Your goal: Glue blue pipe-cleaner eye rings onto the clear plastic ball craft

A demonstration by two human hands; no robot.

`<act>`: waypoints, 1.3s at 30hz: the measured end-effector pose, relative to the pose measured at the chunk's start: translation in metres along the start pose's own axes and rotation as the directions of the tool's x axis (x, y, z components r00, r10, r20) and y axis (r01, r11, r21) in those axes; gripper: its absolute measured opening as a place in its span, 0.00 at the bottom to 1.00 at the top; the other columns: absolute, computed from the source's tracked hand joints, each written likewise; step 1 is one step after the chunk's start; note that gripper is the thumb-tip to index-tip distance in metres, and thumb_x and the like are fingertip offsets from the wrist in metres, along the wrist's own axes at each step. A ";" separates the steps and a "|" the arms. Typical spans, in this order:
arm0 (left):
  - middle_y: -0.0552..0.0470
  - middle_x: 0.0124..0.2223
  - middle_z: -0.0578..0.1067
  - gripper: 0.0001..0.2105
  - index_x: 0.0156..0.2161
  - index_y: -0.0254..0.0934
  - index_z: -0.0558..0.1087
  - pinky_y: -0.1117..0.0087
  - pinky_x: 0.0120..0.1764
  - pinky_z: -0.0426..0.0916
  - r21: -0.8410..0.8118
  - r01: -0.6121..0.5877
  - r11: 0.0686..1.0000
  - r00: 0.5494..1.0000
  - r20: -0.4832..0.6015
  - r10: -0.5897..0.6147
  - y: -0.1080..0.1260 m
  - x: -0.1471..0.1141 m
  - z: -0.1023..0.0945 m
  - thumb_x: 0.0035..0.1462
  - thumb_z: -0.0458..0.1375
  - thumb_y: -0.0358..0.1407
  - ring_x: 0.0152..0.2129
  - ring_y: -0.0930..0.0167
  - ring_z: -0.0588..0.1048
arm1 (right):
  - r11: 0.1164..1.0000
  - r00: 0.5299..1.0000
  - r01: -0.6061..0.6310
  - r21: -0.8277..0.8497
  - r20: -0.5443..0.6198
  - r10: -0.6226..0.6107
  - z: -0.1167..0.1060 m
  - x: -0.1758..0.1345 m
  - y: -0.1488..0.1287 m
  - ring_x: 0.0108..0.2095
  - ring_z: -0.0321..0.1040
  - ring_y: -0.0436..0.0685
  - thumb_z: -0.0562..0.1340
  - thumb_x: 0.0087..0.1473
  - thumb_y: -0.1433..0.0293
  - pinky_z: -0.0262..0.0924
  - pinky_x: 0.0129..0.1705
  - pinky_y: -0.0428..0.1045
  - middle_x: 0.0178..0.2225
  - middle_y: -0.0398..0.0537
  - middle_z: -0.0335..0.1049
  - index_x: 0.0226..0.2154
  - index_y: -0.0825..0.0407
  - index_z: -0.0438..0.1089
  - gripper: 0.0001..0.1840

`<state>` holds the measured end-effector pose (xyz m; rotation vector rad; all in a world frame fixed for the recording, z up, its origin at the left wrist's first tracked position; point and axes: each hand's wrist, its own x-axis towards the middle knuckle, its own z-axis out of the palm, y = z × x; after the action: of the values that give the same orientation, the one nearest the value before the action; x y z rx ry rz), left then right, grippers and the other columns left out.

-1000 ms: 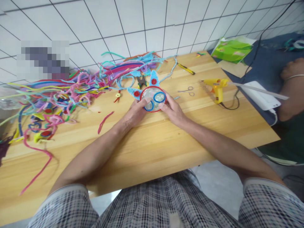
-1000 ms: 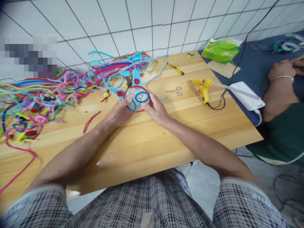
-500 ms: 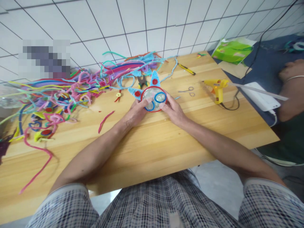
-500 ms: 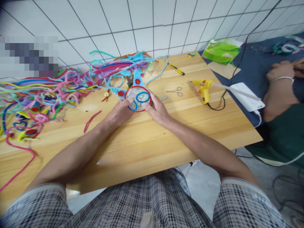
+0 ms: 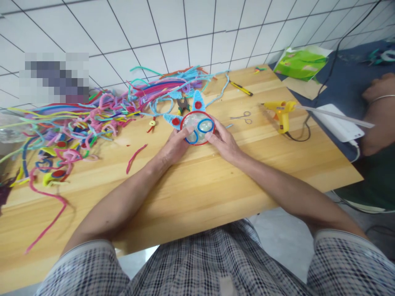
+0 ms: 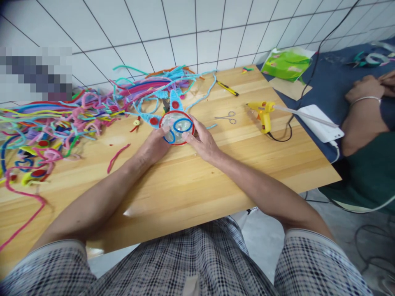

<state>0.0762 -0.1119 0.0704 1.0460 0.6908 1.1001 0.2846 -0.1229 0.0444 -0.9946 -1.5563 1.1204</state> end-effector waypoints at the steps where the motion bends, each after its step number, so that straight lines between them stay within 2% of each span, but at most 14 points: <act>1: 0.41 0.55 0.91 0.37 0.61 0.42 0.83 0.43 0.70 0.78 0.007 -0.002 1.000 1.000 -0.001 0.002 0.000 0.000 0.000 0.53 0.81 0.59 0.65 0.45 0.85 | 1.000 1.000 0.002 0.005 -0.001 -0.002 0.000 0.000 0.000 0.74 0.73 0.75 0.69 0.60 0.27 0.68 0.79 0.71 0.74 0.57 0.76 0.77 0.43 0.70 0.56; 15: 0.42 0.54 0.90 0.36 0.61 0.42 0.82 0.44 0.67 0.80 0.061 -0.044 0.997 0.998 -0.049 0.047 0.000 0.001 0.002 0.52 0.80 0.58 0.63 0.46 0.85 | 0.999 1.000 -0.018 0.035 -0.009 0.018 0.004 0.000 -0.006 0.71 0.76 0.74 0.70 0.59 0.26 0.71 0.78 0.69 0.72 0.54 0.79 0.75 0.41 0.72 0.56; 21: 0.43 0.53 0.90 0.37 0.61 0.43 0.81 0.46 0.68 0.79 0.030 -0.093 0.995 0.993 -0.076 0.095 -0.003 -0.001 0.006 0.52 0.82 0.57 0.63 0.47 0.85 | 1.000 0.999 0.000 0.013 -0.037 0.000 0.004 -0.002 -0.003 0.72 0.76 0.74 0.70 0.60 0.27 0.71 0.77 0.70 0.75 0.57 0.75 0.76 0.42 0.70 0.56; 26: 0.46 0.56 0.87 0.44 0.64 0.46 0.77 0.50 0.68 0.77 0.124 -0.177 0.976 0.961 -0.194 0.199 -0.009 -0.006 0.012 0.45 0.86 0.58 0.61 0.51 0.84 | 1.000 0.997 0.008 -0.005 -0.078 -0.008 0.007 -0.004 -0.003 0.75 0.72 0.74 0.69 0.61 0.27 0.67 0.80 0.71 0.77 0.56 0.73 0.76 0.40 0.70 0.53; 29: 0.47 0.58 0.85 0.46 0.65 0.47 0.75 0.52 0.68 0.76 0.169 -0.170 0.971 0.950 -0.232 0.207 -0.012 -0.007 0.013 0.45 0.86 0.57 0.61 0.52 0.83 | 1.000 0.995 0.015 -0.007 -0.101 -0.016 0.010 -0.006 -0.003 0.77 0.70 0.75 0.69 0.61 0.28 0.64 0.82 0.72 0.76 0.57 0.73 0.75 0.41 0.70 0.53; 34: 0.47 0.56 0.84 0.46 0.65 0.48 0.73 0.53 0.66 0.76 0.183 -0.161 0.970 0.945 -0.256 0.206 -0.015 -0.006 0.011 0.44 0.84 0.59 0.59 0.52 0.83 | 0.999 0.995 0.022 -0.049 -0.097 -0.027 0.011 -0.007 -0.003 0.76 0.70 0.75 0.68 0.62 0.27 0.65 0.81 0.73 0.75 0.56 0.75 0.76 0.39 0.70 0.53; 39: 0.47 0.56 0.84 0.44 0.63 0.47 0.73 0.54 0.64 0.76 0.189 -0.153 0.970 0.943 -0.264 0.201 -0.015 -0.006 0.010 0.46 0.84 0.58 0.59 0.54 0.83 | 0.995 0.993 0.042 -0.096 -0.103 -0.052 0.014 -0.010 -0.004 0.75 0.71 0.76 0.67 0.64 0.28 0.67 0.80 0.74 0.74 0.59 0.75 0.75 0.41 0.69 0.51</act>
<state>0.0887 -0.1225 0.0598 1.1211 0.9426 1.3841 0.2731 -0.1362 0.0446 -1.0566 -1.5508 0.9548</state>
